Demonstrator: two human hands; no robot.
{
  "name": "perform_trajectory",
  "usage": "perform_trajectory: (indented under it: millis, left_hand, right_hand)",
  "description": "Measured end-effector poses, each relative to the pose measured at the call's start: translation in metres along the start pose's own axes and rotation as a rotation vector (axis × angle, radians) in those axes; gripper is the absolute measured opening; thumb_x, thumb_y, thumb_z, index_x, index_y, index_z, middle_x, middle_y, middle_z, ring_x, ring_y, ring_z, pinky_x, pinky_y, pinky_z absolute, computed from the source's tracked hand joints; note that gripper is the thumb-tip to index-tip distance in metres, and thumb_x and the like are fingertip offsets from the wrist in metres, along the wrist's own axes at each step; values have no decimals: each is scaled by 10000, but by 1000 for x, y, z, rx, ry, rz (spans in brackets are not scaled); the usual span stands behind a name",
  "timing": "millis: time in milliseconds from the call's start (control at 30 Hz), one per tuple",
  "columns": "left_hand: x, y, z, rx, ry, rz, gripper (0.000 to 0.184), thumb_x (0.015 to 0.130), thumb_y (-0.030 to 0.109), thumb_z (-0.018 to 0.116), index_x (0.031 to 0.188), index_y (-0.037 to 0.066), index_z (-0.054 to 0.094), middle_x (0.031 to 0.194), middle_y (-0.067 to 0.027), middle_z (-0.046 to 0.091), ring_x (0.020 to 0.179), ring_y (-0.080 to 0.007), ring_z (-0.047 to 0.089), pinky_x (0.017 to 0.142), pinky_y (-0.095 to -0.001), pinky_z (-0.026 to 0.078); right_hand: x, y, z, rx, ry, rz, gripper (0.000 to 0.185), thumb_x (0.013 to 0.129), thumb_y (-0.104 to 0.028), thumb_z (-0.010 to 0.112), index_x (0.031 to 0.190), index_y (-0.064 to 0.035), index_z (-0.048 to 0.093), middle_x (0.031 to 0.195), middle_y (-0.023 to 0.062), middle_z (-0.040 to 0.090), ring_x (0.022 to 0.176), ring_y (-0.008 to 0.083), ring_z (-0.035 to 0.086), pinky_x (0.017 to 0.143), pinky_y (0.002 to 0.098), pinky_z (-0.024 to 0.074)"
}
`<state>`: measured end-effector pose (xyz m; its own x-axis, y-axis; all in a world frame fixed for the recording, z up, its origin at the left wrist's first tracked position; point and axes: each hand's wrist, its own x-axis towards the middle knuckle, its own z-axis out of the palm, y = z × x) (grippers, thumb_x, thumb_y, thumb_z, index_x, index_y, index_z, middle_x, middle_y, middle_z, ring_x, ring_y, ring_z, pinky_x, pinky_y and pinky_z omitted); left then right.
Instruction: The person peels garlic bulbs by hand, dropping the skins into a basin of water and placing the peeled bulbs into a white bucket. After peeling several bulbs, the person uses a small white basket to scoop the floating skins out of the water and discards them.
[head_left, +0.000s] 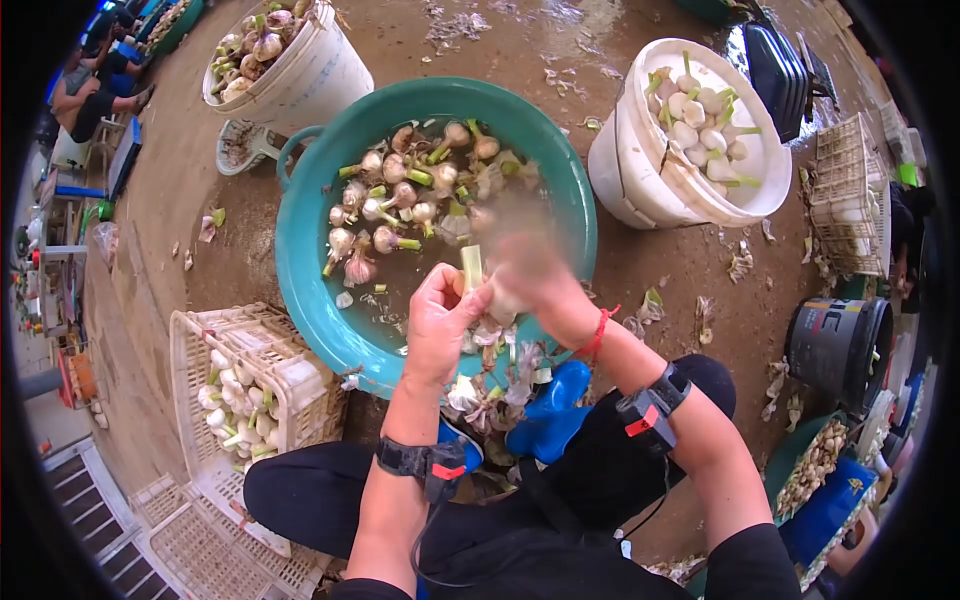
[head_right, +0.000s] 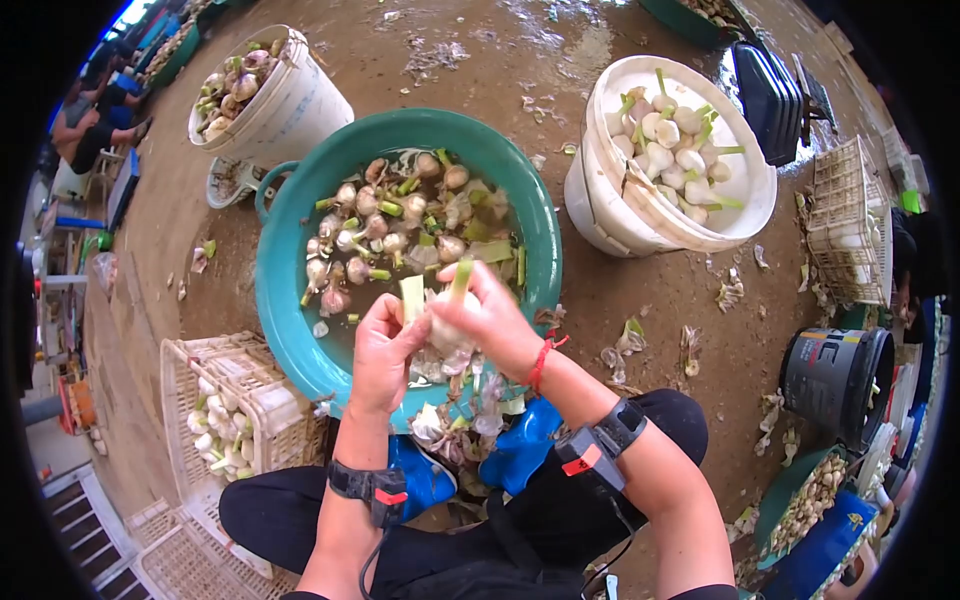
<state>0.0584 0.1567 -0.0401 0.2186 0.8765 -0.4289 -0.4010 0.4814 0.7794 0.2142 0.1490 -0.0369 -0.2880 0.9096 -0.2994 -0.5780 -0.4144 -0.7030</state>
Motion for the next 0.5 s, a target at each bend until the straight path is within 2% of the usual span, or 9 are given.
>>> perform_trajectory:
  millis: [67,100,133,200,267,333,367,433,500]
  left_hand:
    - [0,-8,-2,142,40,197,225,812,49,647,759,87,432,743,28,533,657,-24,467,596,-181,407]
    - [2,-6,2,109,89,201,249,788,18,661,733,87,428,703,39,512,616,-20,444,555,-176,377]
    - [3,-9,2,107,91,201,249,788,18,661,733,87,428,703,40,512,616,-20,444,555,-176,377]
    - [7,-20,-5,426,111,191,248,770,2,644,692,83,423,646,47,482,573,-15,413,512,-178,344]
    - [9,-43,-28,752,177,172,166,716,19,606,690,37,443,577,12,448,558,-57,427,499,-215,359]
    - [-3,-55,-36,878,7,66,173,709,54,649,732,25,480,581,-9,457,568,-86,460,514,-231,392]
    - [-8,-57,-29,878,-1,51,173,709,54,649,732,25,480,581,-9,457,568,-86,460,514,-231,392]
    - [-16,-50,-1,607,60,259,159,755,85,661,751,29,512,604,1,485,582,-79,482,531,-219,409]
    - [-19,-30,19,440,83,172,146,784,97,651,759,27,525,620,6,501,582,-71,483,533,-213,409]
  right_hand:
    - [2,-3,-9,-312,147,-57,311,859,-191,605,1125,-39,552,1003,22,559,911,76,519,774,243,437]
    - [-1,-8,-4,-378,141,-123,221,872,-165,580,1042,-24,601,990,50,568,918,85,515,773,257,438]
    - [-1,-6,-6,-380,140,-122,221,872,-165,580,1042,-24,601,990,50,568,918,85,515,773,257,438]
    - [2,-1,-9,-314,90,-245,197,881,-169,563,978,-10,626,990,57,573,925,94,512,781,257,428]
    - [1,-7,-10,-190,76,-221,198,885,-175,553,960,-10,632,993,57,566,920,102,510,792,261,421]
    - [8,-12,-17,-70,73,-211,203,889,-181,544,941,-10,639,996,57,560,915,109,509,803,266,413]
    - [7,-8,-20,-156,120,-226,206,890,-190,542,944,-14,635,976,51,548,903,112,506,811,266,406]
    - [7,-4,-17,-387,207,-301,191,886,-198,549,923,-23,616,900,34,513,840,110,499,780,255,407]
    - [6,1,-14,-564,225,-354,192,886,-204,553,919,-22,606,884,24,508,822,103,499,757,245,410]
